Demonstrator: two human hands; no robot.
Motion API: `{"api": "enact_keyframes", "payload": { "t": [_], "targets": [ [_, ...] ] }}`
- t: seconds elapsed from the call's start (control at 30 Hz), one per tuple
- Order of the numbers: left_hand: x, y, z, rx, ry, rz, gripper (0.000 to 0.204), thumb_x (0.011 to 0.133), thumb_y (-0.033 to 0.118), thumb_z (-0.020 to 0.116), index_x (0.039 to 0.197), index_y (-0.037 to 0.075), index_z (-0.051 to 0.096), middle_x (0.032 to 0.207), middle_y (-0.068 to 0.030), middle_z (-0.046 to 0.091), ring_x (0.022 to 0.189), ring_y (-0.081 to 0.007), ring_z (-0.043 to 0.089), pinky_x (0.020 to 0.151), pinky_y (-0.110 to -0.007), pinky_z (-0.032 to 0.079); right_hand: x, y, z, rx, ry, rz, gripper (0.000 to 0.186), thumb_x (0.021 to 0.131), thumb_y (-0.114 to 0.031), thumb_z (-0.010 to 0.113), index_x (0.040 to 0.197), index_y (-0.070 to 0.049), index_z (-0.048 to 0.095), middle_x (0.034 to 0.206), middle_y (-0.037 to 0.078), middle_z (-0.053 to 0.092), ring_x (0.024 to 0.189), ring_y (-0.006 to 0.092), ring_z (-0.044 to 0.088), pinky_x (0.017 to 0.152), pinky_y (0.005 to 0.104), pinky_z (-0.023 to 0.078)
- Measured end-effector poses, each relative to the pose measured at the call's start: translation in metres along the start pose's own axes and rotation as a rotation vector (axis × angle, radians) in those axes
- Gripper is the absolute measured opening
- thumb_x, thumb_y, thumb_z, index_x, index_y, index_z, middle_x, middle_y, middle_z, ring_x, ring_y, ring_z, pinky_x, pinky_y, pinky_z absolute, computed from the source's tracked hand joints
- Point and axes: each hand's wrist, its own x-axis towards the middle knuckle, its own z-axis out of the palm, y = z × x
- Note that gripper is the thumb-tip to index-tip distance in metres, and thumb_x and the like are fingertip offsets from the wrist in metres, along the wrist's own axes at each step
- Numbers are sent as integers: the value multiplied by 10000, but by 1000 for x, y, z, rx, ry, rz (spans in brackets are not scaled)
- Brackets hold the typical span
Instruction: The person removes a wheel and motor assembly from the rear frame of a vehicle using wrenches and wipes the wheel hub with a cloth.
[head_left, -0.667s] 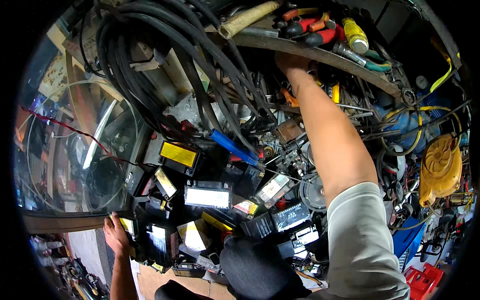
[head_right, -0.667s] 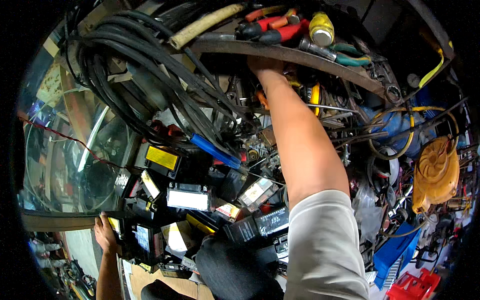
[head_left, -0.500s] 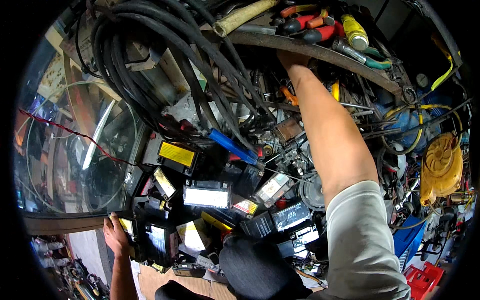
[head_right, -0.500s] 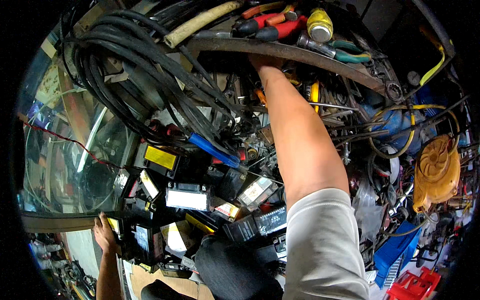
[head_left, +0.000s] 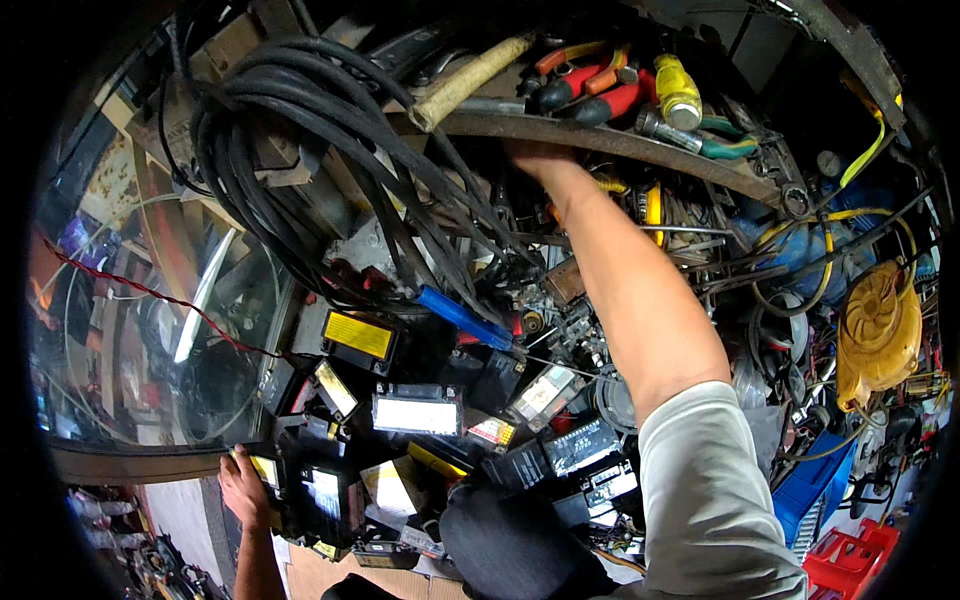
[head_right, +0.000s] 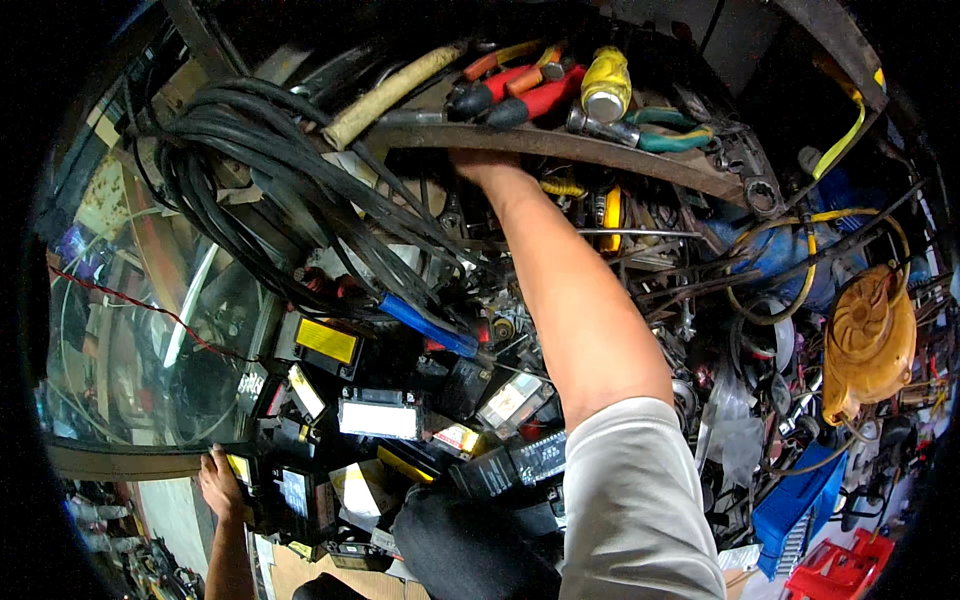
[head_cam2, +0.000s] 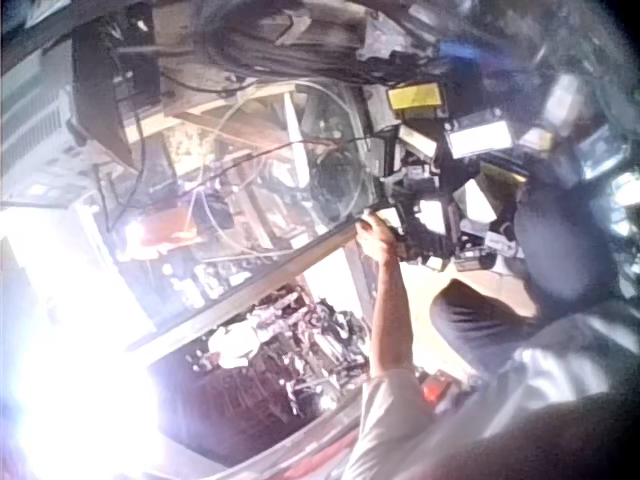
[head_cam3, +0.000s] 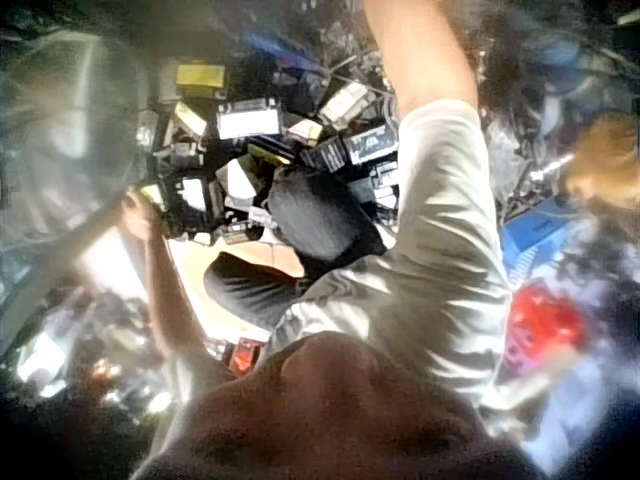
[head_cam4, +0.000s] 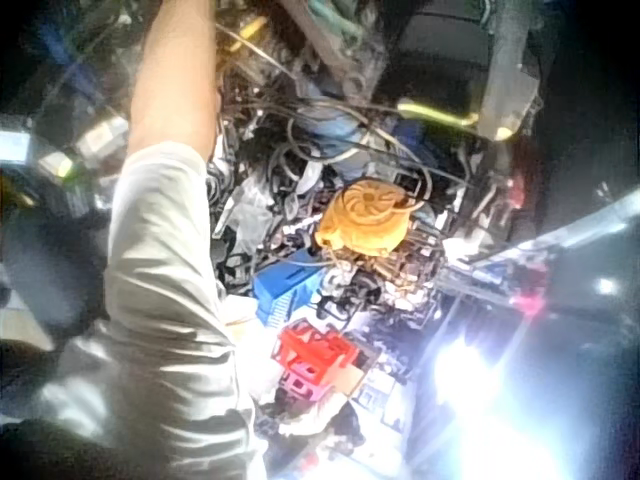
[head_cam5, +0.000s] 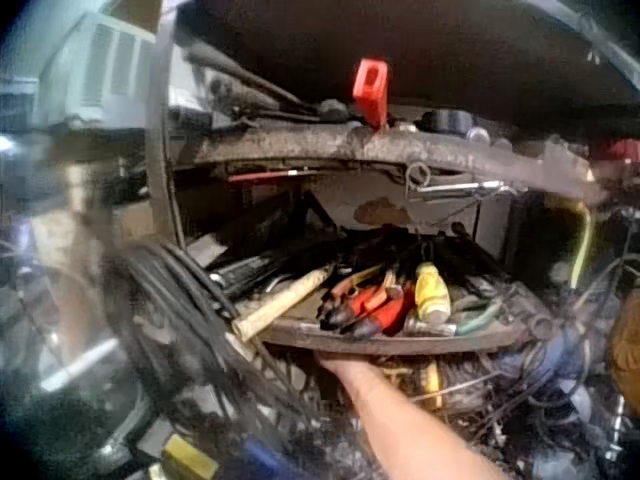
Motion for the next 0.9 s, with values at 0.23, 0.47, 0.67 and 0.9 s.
{"api": "enact_keyframes", "payload": {
  "t": [0.23, 0.47, 0.67, 0.9],
  "targets": [
    [-12, -5, -6, -7, 54, -2, 594, 1060, 530, 445, 1201, -24, 608, 1167, -288, 642, 1137, -474, 566, 965, -545, 445, -39, -89, -79, -74, -338, -68, 485, 992, -320, 509, 1383, -51, 607, 1482, 224, 544, 1371, 403, 508, 1160, 473, 380],
    [-20, 1, -6, -10, 136, 54, 545, 1047, 493, 475, 1047, -36, 607, 1062, -269, 651, 1065, -466, 579, 918, -549, 455, -38, -102, -62, 185, -563, 259, 561, 991, -329, 541, 1515, -131, 519, 1608, 138, 439, 1474, 320, 429, 1211, 451, 310],
    [-25, 0, -17, -43, 91, 27, 547, 1039, 471, 495, 1019, -61, 623, 1102, -281, 662, 1098, -464, 585, 955, -539, 456, -56, -78, -76, 421, -836, 512, 434, 992, -396, 551, 1324, -123, 611, 1281, 91, 563, 1170, 258, 519, 962, 394, 432],
    [-20, 7, -21, -33, 131, 71, 539, 1048, 452, 496, 984, -70, 613, 1026, -290, 667, 1052, -462, 595, 952, -524, 458, -67, -48, -131, 1368, -500, 989, 184, 1033, -279, 612, 1016, -96, 621, 726, 23, 530, 582, 142, 435, 532, 324, 379]
  ]
}}
